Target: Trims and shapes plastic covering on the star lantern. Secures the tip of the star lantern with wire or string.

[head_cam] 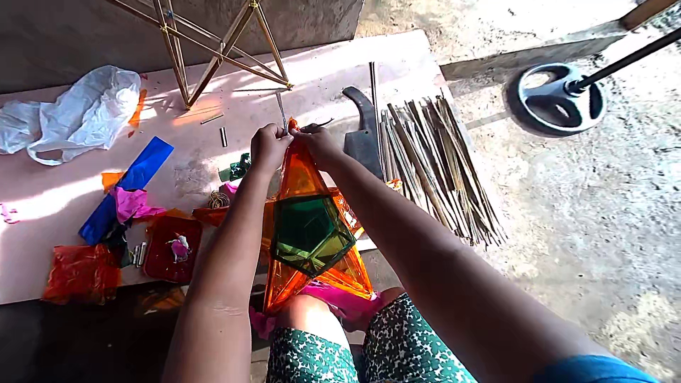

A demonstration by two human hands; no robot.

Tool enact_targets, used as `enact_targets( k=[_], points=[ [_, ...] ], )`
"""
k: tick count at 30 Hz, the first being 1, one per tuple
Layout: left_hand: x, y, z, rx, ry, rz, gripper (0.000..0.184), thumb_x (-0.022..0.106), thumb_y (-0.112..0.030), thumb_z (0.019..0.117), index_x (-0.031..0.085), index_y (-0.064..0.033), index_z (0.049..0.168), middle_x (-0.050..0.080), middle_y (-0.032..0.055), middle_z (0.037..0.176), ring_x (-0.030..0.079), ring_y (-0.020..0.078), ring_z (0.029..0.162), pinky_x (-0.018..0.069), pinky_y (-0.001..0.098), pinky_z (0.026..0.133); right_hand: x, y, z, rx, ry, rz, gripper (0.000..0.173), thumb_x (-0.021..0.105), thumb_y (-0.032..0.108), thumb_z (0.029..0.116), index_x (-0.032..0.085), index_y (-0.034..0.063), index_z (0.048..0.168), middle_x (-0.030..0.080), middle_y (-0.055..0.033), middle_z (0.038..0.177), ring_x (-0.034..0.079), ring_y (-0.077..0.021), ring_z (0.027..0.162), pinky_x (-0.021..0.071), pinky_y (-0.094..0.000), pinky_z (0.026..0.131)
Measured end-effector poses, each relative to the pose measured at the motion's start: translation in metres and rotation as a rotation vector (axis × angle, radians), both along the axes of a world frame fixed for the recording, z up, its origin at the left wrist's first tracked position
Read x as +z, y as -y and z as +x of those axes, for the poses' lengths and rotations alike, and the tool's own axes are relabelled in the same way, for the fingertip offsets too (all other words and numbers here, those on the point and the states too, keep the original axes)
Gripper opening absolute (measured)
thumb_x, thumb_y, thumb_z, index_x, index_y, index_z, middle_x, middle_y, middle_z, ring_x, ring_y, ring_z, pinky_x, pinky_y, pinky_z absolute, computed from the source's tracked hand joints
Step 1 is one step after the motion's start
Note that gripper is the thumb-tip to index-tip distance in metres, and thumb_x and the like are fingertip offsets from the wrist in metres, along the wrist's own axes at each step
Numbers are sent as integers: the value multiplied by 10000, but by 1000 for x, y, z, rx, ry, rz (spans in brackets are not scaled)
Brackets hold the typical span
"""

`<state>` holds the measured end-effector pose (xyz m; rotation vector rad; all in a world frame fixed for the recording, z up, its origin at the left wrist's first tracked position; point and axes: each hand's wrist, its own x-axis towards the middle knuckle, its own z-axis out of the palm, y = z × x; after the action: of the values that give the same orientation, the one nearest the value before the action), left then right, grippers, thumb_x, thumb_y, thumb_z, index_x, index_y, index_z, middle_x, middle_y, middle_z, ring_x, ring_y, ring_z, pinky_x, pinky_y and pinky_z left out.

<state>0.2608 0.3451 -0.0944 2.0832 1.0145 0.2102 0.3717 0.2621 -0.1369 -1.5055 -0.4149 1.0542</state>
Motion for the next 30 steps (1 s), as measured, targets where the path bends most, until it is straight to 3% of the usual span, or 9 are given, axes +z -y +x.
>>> enact_targets(
  k=[7,15,19,22,30],
  points=[
    [-32,-16,6,14,-24,-74,251,683,-197,992,678,34,1090,703,181,1048,679,287,972,517,499,931,-24,-12,3,-2,-32,-71,297,633,212,1027,573,-24,1196,667,-136,962,667,-187,818,574,-372,756],
    [-59,-25,10,30,12,-212,250,692,-181,988,669,43,1096,700,169,1051,686,240,953,552,444,904,-42,-10,12,92,236,-205,395,680,293,1003,584,-14,1231,707,-165,1038,693,-244,914,548,-468,864],
    [-69,-25,13,75,56,-294,252,688,-158,986,657,54,1119,694,182,1069,693,235,952,565,433,894,-47,-7,15,112,325,-220,364,498,322,1091,604,-7,1205,692,-171,1013,681,-277,926,530,-504,868],
    [-75,-23,15,99,83,-308,265,670,-183,1004,655,48,1131,688,180,1066,689,229,945,566,422,883,-50,-5,21,112,375,-241,378,393,276,1123,618,-16,1204,674,-206,1081,658,-323,1031,498,-534,932],
    [-76,-24,22,169,123,-244,216,653,-142,998,675,26,1131,692,160,1064,688,214,924,569,411,860,-42,-2,27,-27,271,-203,329,463,271,1107,601,-10,1208,720,-132,1060,712,-208,899,562,-419,838]
  ],
)
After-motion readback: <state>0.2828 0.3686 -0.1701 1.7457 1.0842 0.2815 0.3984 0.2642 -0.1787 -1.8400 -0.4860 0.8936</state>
